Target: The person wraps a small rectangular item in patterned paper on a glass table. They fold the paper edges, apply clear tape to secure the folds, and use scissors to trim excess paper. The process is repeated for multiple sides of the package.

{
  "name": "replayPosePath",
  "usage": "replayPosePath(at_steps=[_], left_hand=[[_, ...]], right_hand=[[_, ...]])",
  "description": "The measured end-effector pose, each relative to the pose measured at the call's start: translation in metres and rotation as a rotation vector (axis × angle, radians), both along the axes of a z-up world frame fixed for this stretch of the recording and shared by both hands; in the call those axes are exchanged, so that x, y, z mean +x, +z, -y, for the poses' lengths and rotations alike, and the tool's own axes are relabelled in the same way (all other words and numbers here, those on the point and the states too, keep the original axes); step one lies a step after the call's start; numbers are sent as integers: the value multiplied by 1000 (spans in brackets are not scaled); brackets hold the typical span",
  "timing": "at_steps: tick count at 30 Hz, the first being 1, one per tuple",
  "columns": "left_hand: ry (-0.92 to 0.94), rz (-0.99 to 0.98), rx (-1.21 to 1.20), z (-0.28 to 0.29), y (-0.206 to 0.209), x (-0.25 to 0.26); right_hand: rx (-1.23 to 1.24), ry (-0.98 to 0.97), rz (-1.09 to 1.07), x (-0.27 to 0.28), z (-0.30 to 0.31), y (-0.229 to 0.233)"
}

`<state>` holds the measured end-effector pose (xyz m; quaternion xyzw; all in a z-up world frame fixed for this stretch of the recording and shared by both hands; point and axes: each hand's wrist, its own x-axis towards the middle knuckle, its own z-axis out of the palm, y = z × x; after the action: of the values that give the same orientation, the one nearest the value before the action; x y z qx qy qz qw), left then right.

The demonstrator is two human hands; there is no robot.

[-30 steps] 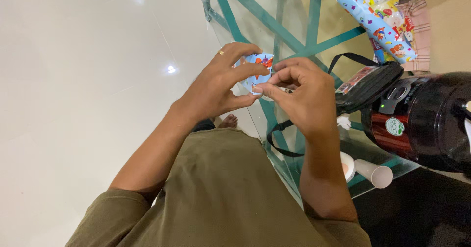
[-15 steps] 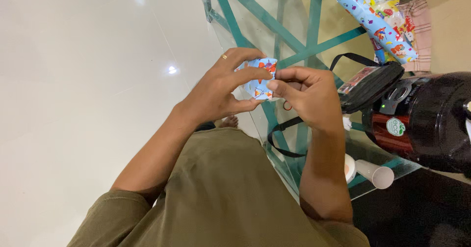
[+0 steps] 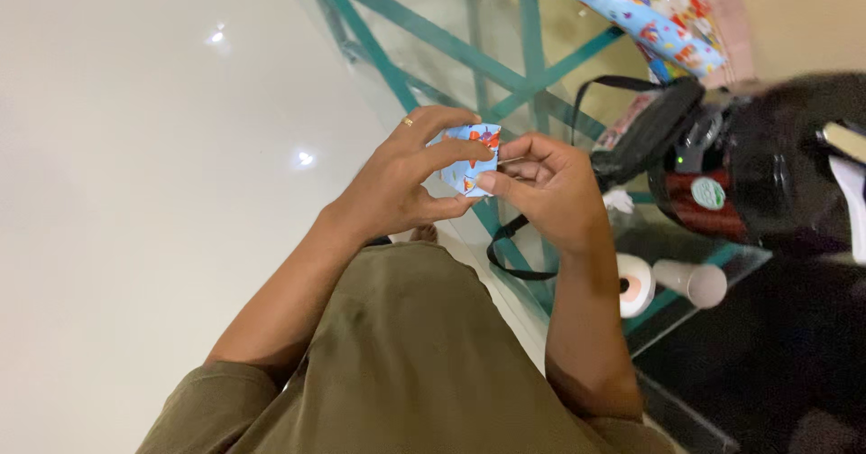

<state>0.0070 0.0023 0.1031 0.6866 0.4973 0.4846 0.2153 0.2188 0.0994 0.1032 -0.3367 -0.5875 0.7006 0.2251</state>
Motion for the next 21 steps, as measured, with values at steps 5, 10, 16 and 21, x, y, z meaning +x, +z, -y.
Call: replayPosePath(at_steps=[5,10,16,21], left_hand=[[-187,-6,-20,-34,1,2],[-430,-2,-51,-68,0,0],[-773,25,-164,-104,4,1],[-1079,71,-223,-122,9,20]], right_hand=[[-79,-234,-84,21,11,-11],[-41,-438,-44,20,30,-17],[65,-682,-222,2,63,-21],[153,-890,-261,-10,89,-25]])
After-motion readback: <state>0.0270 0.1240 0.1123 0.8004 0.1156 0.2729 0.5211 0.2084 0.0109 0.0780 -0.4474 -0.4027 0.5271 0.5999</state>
